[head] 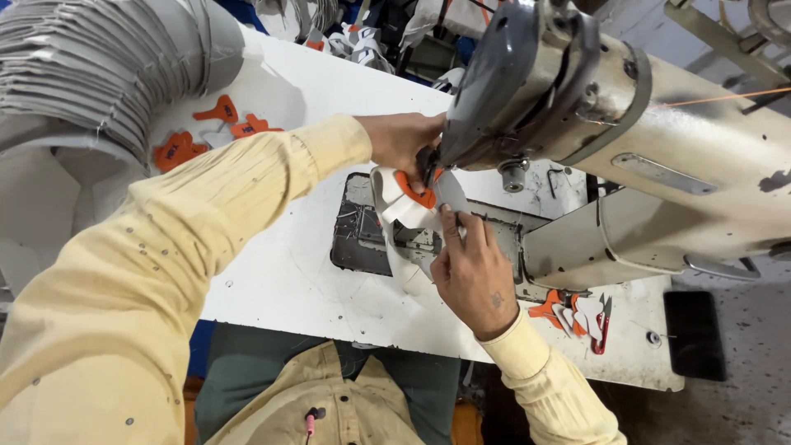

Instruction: The person sews orange fabric patches onto white shoe parts using a sewing machine. They repeatedly pick up a shoe part, align the patch, feed it through the machine, and then use scissors to trim the excess thread.

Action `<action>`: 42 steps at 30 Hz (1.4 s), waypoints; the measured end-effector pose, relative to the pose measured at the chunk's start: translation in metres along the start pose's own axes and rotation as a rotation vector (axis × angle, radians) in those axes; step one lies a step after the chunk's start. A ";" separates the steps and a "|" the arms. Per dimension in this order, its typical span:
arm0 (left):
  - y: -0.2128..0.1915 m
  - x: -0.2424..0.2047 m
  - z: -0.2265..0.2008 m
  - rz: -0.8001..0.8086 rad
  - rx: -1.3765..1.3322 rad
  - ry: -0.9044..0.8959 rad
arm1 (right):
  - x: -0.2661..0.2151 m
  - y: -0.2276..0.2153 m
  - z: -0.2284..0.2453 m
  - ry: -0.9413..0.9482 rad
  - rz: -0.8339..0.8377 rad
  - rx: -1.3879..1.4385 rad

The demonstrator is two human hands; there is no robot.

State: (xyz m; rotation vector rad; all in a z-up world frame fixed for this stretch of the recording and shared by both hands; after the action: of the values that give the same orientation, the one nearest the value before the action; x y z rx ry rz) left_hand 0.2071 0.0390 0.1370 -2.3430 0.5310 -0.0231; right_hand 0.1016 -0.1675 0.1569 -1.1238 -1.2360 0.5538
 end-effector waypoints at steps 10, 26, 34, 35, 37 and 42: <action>0.002 0.000 0.015 -0.044 0.071 0.074 | 0.006 -0.005 0.001 0.065 -0.006 0.058; -0.008 0.013 0.006 0.063 0.088 0.080 | 0.011 0.003 0.011 0.187 -0.018 0.016; -0.015 0.025 -0.005 0.086 0.232 0.064 | 0.021 0.008 0.020 0.240 -0.011 -0.037; -0.015 0.028 -0.004 0.097 0.224 0.043 | 0.022 0.009 0.021 0.260 -0.002 -0.049; -0.016 0.031 -0.005 0.098 0.238 0.068 | 0.023 0.011 0.024 0.273 0.010 -0.060; -0.018 0.036 -0.007 0.106 0.312 0.081 | 0.029 0.012 0.028 0.287 0.014 -0.098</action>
State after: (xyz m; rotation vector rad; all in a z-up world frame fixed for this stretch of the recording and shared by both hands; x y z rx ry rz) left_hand 0.2455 0.0319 0.1492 -2.0142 0.6427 -0.1422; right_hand 0.0870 -0.1284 0.1569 -1.2473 -1.0147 0.3307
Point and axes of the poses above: each hand's wrist, its own x-axis towards the middle knuckle, its own y-axis out of the palm, z = x × y, the point moved 4 cm from there along x, towards the middle knuckle, and after that the axes turned 11 degrees about -y, right-handed, at the moved point
